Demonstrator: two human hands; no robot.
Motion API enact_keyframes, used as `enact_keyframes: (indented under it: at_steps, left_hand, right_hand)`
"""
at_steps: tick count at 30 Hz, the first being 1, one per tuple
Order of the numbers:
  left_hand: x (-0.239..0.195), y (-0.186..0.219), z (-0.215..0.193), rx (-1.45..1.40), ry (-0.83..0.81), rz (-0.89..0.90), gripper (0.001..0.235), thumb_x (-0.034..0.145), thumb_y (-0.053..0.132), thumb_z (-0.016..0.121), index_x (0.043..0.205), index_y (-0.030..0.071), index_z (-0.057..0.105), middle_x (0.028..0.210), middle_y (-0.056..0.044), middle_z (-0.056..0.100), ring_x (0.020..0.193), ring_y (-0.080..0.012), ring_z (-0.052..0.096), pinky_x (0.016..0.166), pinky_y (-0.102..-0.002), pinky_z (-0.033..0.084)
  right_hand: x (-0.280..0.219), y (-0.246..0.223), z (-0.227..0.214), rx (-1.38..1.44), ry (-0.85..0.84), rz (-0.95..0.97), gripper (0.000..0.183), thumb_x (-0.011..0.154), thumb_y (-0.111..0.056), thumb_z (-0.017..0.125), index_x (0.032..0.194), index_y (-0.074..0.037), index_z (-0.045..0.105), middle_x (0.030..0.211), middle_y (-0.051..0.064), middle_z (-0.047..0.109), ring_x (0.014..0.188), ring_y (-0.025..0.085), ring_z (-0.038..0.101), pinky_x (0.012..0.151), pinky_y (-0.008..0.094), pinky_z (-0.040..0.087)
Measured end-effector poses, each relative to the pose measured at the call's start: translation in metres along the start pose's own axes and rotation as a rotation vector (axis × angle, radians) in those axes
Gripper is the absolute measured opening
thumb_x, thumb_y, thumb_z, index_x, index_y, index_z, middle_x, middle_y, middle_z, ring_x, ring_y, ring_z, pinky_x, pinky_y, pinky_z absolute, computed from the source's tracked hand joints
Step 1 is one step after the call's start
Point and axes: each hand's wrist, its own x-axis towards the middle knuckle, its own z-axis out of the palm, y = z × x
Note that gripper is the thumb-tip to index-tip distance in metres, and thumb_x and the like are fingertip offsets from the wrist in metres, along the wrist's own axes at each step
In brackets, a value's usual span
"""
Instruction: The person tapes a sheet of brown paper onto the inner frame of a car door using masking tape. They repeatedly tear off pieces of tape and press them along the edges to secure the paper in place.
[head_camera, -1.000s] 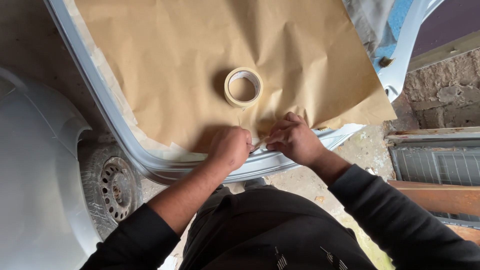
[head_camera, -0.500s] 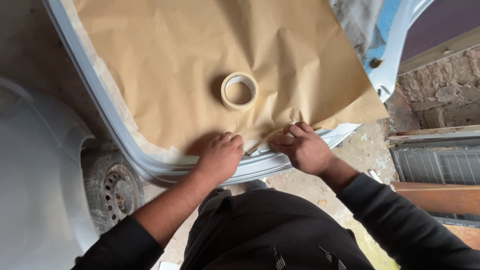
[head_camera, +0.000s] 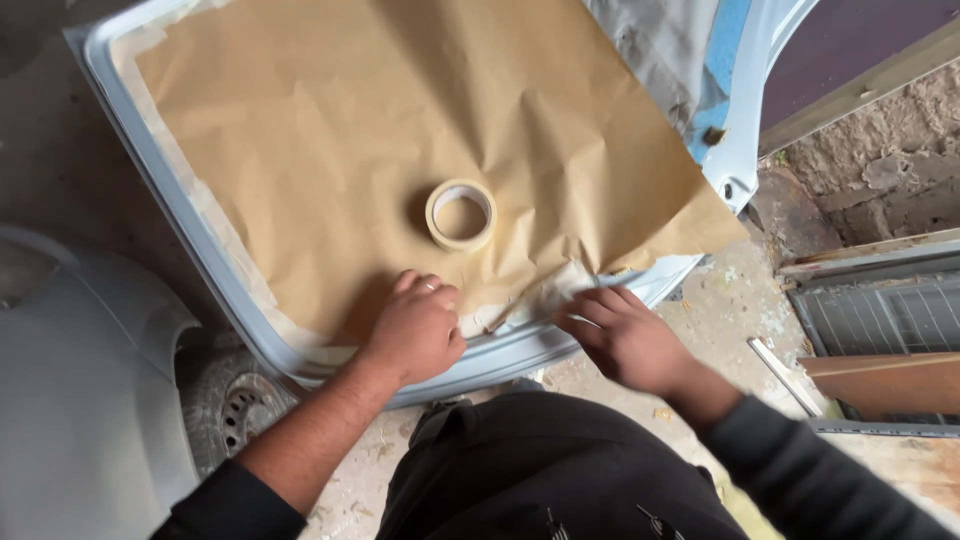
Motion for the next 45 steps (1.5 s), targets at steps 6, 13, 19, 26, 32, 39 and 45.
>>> enact_keyframes:
  at_steps: [6,13,19,26,32,39,45]
  left_hand:
    - [0.047,-0.004,0.008,-0.169,0.136,-0.621,0.107,0.081,0.062,0.091,0.169,0.025,0.041,0.160,-0.027,0.029,0.131,-0.0471,0.050,0.105,-0.054,0.052]
    - [0.067,-0.002,0.000,-0.333,0.278,-0.330,0.037,0.084,0.040,0.090,0.104,0.013,0.075,0.139,-0.017,0.058,0.113,-0.0382,0.060,0.092,-0.048,0.052]
    - [0.068,0.111,-0.087,-1.104,-0.374,0.254,0.044,0.090,0.052,0.064,0.093,0.009,0.060,0.094,-0.006,0.065,0.083,-0.0206,0.059,0.076,-0.036,0.049]
    - [0.056,0.176,-0.060,-1.271,-0.088,-0.315,0.028,0.088,0.000,0.080,0.116,-0.003,0.077,0.101,-0.011,0.083,0.086,-0.0161,0.079,0.079,-0.028,0.069]
    - [0.062,0.222,-0.025,-1.226,-0.028,-0.438,0.009,0.093,-0.004,0.078,0.101,0.000,0.079,0.085,-0.004,0.078,0.073,-0.0104,0.067,0.067,-0.024,0.056]
    - [0.077,0.314,-0.012,-0.895,-0.113,-0.485,0.004,0.101,0.007,0.067,0.104,0.009,0.069,0.083,-0.001,0.073,0.070,-0.0121,0.061,0.066,-0.030,0.052]
    - [0.055,0.359,-0.034,-0.531,0.083,-0.276,0.004,0.099,0.004,0.060,0.099,0.008,0.061,0.088,-0.005,0.070,0.073,-0.0200,0.066,0.067,-0.037,0.055]
  right_hand:
    - [-0.081,-0.040,0.001,0.241,0.048,0.513,0.012,0.088,-0.010,0.082,0.100,-0.011,0.082,0.092,0.000,0.079,0.077,0.015,0.075,0.069,0.029,0.063]
    - [-0.091,-0.067,-0.032,0.287,0.165,0.713,0.016,0.088,-0.013,0.084,0.103,-0.011,0.083,0.104,0.004,0.077,0.091,0.018,0.076,0.079,0.029,0.065]
    - [-0.042,-0.079,-0.096,0.511,0.231,0.403,0.050,0.089,-0.038,0.086,0.124,-0.007,0.069,0.126,0.011,0.075,0.135,0.033,0.066,0.134,0.064,0.034]
    - [-0.083,-0.067,-0.093,0.389,0.284,0.408,0.038,0.075,-0.031,0.096,0.084,-0.011,0.064,0.082,0.003,0.073,0.079,0.025,0.073,0.089,0.040,0.059]
    - [-0.137,-0.056,-0.096,0.472,0.355,0.380,0.048,0.070,-0.038,0.104,0.084,-0.012,0.067,0.082,0.002,0.076,0.076,0.022,0.075,0.086,0.037,0.060]
    - [-0.240,-0.047,-0.109,1.215,0.333,0.542,0.076,0.093,-0.003,0.077,0.161,0.000,0.043,0.077,0.002,0.061,0.066,0.015,0.060,0.062,0.027,0.049]
    - [-0.249,-0.015,-0.106,0.411,0.196,0.553,0.073,0.091,-0.038,0.082,0.151,-0.004,0.058,0.057,-0.001,0.075,0.040,0.015,0.069,0.036,0.031,0.053]
